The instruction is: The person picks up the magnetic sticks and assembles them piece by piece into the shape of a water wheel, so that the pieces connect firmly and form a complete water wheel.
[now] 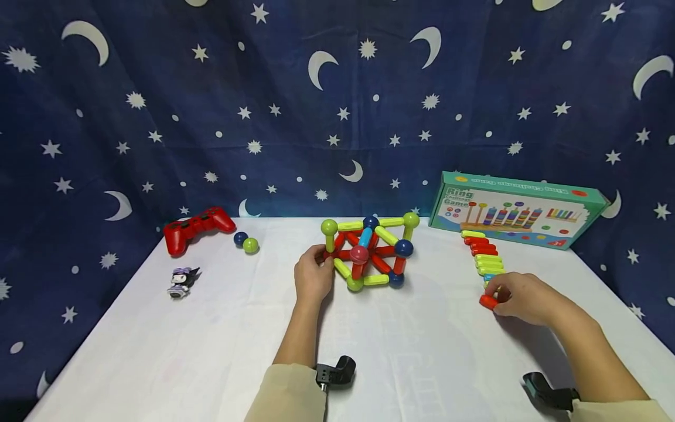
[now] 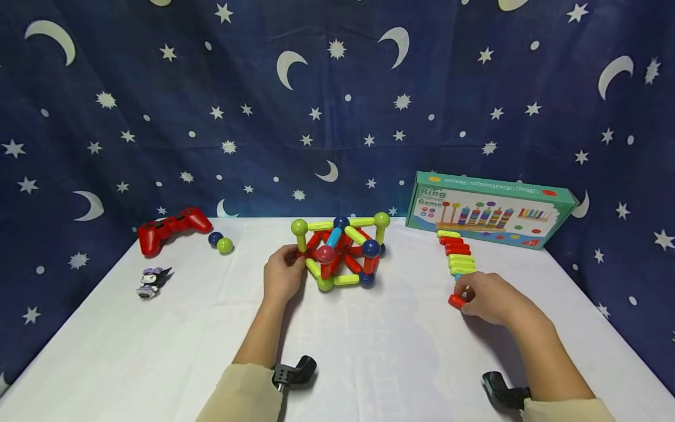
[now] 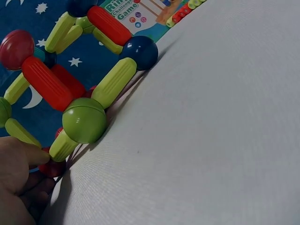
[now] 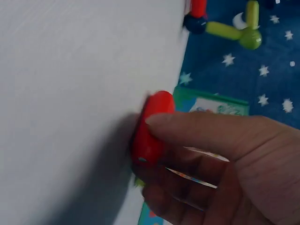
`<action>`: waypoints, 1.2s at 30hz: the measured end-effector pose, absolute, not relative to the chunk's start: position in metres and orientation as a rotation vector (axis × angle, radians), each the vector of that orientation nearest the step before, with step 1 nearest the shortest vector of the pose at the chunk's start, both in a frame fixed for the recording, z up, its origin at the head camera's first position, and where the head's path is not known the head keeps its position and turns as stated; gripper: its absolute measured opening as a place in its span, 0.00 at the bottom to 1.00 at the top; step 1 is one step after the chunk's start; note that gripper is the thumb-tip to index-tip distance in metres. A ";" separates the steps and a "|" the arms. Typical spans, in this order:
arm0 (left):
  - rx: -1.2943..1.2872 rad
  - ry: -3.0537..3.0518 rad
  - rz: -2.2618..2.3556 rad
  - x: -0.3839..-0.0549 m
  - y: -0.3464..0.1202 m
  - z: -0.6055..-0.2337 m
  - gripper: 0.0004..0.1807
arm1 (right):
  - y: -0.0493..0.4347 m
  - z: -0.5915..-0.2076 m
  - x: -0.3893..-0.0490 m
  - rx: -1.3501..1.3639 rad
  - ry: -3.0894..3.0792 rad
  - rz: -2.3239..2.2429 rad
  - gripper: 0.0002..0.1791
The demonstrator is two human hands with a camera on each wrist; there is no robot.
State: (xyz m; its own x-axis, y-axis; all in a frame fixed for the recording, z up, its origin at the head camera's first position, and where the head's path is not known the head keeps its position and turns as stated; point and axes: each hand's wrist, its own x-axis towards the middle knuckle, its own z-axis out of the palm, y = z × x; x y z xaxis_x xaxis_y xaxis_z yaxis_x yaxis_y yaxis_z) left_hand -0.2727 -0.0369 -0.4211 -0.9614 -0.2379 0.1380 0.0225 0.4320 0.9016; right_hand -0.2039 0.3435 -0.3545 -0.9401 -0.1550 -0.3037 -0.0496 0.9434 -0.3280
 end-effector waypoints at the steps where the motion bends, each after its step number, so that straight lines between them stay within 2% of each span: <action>1: 0.185 -2.444 -1.542 -0.273 -0.037 -0.422 0.18 | 0.341 -0.353 -0.204 -0.161 2.765 -0.475 0.15; 7: 0.181 -2.439 -1.531 -0.274 -0.038 -0.423 0.18 | 0.304 -0.321 -0.204 -0.333 2.884 -0.752 0.18; 12: 0.175 -2.460 -1.507 -0.274 -0.038 -0.422 0.19 | 0.251 -0.288 -0.213 -0.413 2.891 -0.961 0.23; 16: 0.161 -2.484 -1.479 -0.275 -0.036 -0.422 0.20 | 0.203 -0.273 -0.229 -0.432 2.858 -1.002 0.23; 25: 0.149 -2.489 -1.473 -0.274 -0.033 -0.426 0.19 | 0.121 -0.280 -0.267 -0.444 2.880 -0.964 0.23; 36: 0.115 -2.466 -1.429 -0.273 -0.037 -0.426 0.19 | 0.086 -0.293 -0.273 -0.372 2.966 -0.656 0.20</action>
